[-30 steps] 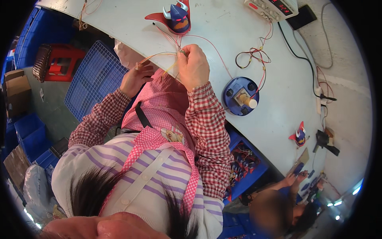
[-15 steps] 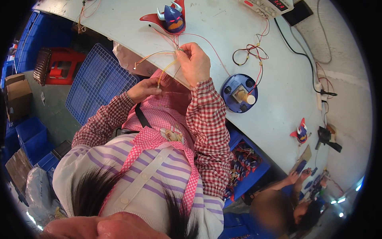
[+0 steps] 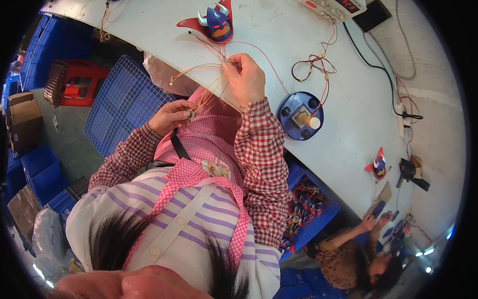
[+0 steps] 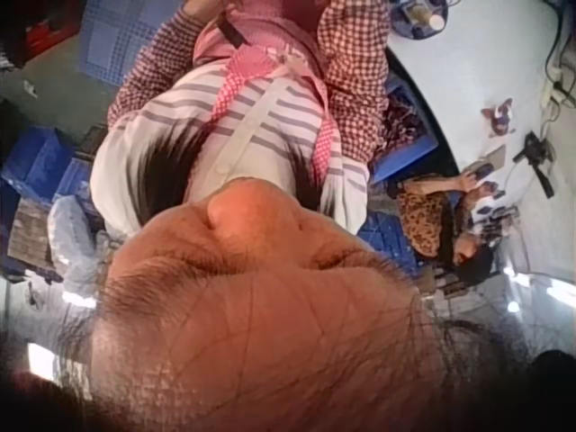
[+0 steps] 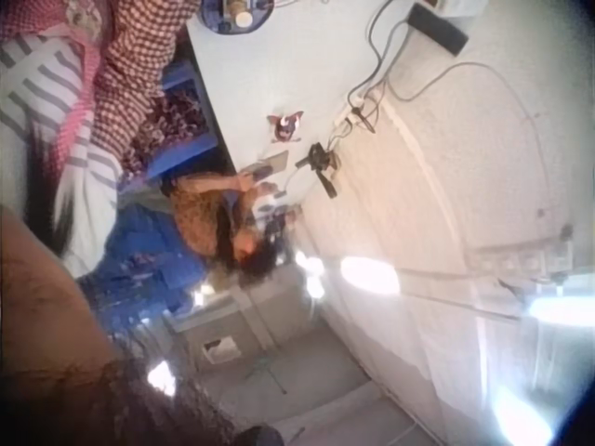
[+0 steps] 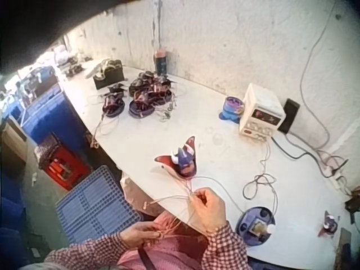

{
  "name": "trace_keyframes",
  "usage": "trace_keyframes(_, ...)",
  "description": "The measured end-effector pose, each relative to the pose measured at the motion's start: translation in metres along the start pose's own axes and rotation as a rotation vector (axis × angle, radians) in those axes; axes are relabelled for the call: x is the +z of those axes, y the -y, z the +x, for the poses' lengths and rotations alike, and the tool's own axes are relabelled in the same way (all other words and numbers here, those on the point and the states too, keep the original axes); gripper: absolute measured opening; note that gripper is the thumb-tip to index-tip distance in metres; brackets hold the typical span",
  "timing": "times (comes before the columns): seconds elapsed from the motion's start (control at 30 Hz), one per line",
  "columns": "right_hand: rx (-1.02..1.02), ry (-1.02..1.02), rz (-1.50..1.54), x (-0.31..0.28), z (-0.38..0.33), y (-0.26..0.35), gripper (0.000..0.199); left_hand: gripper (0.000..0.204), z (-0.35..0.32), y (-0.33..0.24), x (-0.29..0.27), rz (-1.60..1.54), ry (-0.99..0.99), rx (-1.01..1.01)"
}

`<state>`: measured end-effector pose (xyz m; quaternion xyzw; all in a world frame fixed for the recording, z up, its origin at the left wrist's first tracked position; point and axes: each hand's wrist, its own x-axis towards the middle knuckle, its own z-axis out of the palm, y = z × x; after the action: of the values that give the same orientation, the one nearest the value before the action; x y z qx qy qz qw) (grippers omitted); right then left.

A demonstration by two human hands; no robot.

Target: Assembling and testing small electronic toys or components at a workbench.

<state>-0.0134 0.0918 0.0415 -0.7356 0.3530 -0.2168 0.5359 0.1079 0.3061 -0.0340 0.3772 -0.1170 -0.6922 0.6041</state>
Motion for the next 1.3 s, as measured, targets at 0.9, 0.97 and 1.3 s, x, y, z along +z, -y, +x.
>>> trace_keyframes(0.9,-0.06,-0.046,-0.045,0.003,-0.004,-0.004,0.015,0.021,0.012,-0.032,-0.015,-0.113,-0.098,0.292)
trace_keyframes(0.97,-0.067,-0.07,-0.061,0.002,-0.003,-0.006,0.016,0.013,0.005,-0.033,-0.011,-0.005,-0.11,0.284)
trace_keyframes(1.3,-0.383,-0.381,-0.204,-0.004,-0.022,0.014,0.024,0.01,-0.009,-0.05,0.074,0.124,-0.064,0.178)
